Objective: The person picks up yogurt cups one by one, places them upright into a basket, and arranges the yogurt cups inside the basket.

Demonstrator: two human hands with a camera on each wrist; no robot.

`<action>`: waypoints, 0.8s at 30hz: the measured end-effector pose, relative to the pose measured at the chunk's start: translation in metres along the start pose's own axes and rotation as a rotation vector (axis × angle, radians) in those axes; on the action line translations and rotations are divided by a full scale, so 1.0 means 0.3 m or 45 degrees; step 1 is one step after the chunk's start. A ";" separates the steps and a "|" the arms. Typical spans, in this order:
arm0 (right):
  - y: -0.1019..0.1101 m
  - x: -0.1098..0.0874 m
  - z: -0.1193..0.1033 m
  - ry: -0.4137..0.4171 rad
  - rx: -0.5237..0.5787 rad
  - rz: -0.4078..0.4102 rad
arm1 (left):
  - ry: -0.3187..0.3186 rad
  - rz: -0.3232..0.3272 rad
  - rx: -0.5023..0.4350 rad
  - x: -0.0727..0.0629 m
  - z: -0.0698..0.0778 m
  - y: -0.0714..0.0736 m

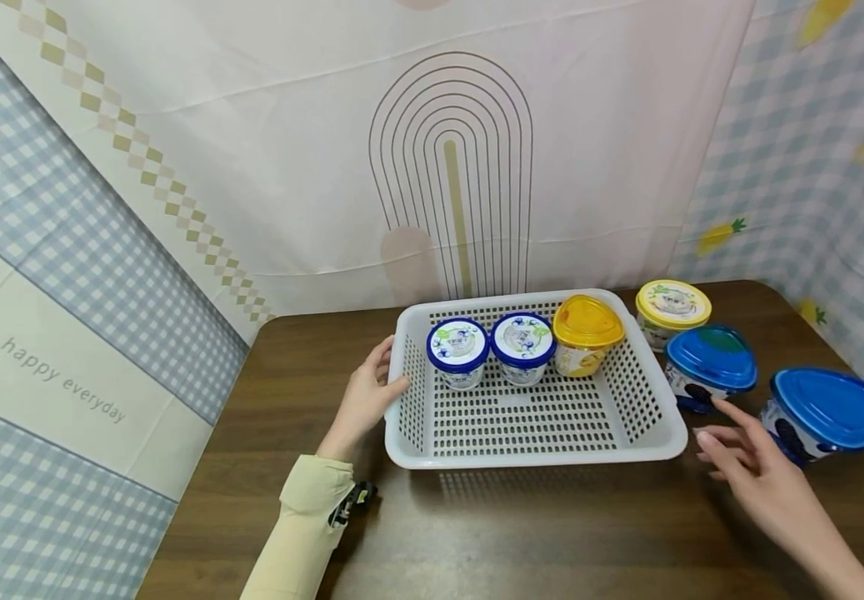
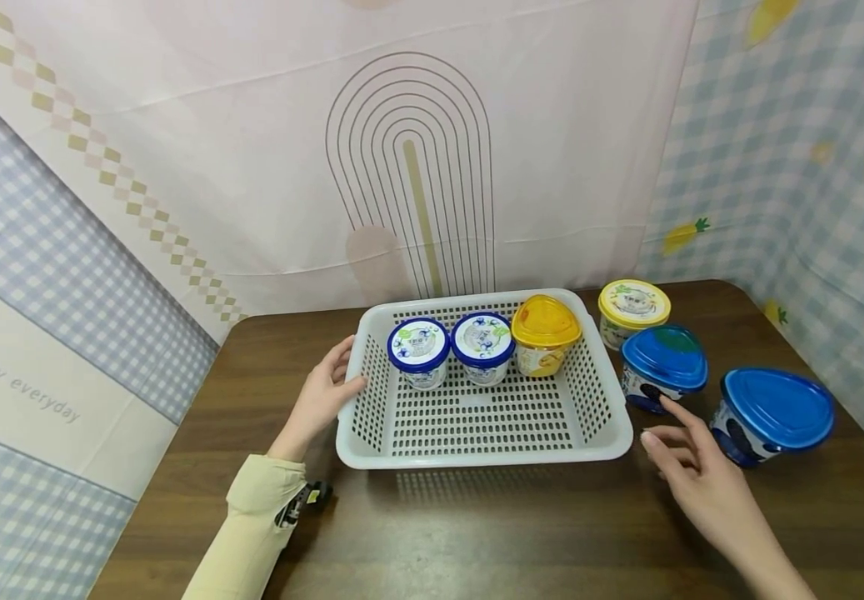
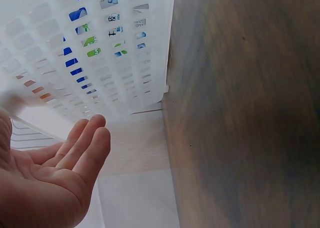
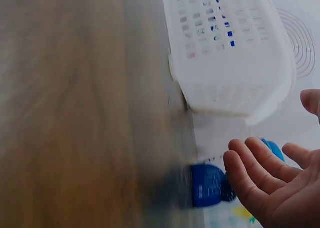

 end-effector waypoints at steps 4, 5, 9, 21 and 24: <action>0.053 -0.032 0.031 -0.037 -0.032 0.139 | -0.001 -0.003 0.002 -0.001 0.001 -0.001; 0.069 -0.041 0.039 -0.049 -0.037 0.177 | -0.002 -0.003 0.003 -0.002 0.001 -0.001; 0.139 -0.075 0.061 -0.070 -0.022 0.320 | -0.004 0.005 0.003 -0.002 0.001 0.002; 0.335 -0.129 0.081 -0.144 0.099 0.807 | 0.004 0.010 -0.002 -0.005 -0.004 0.000; 0.364 -0.131 0.084 -0.142 0.043 0.862 | -0.003 0.011 0.002 -0.007 -0.003 -0.001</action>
Point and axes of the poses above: each hand's wrist, its own x-axis towards the middle knuckle, its own y-axis out of the back of the hand, z = x × y, the point moved 10 cm from there along x, towards the middle knuckle, and after that the axes turned 6 degrees about -y, right-handed, at the moved point
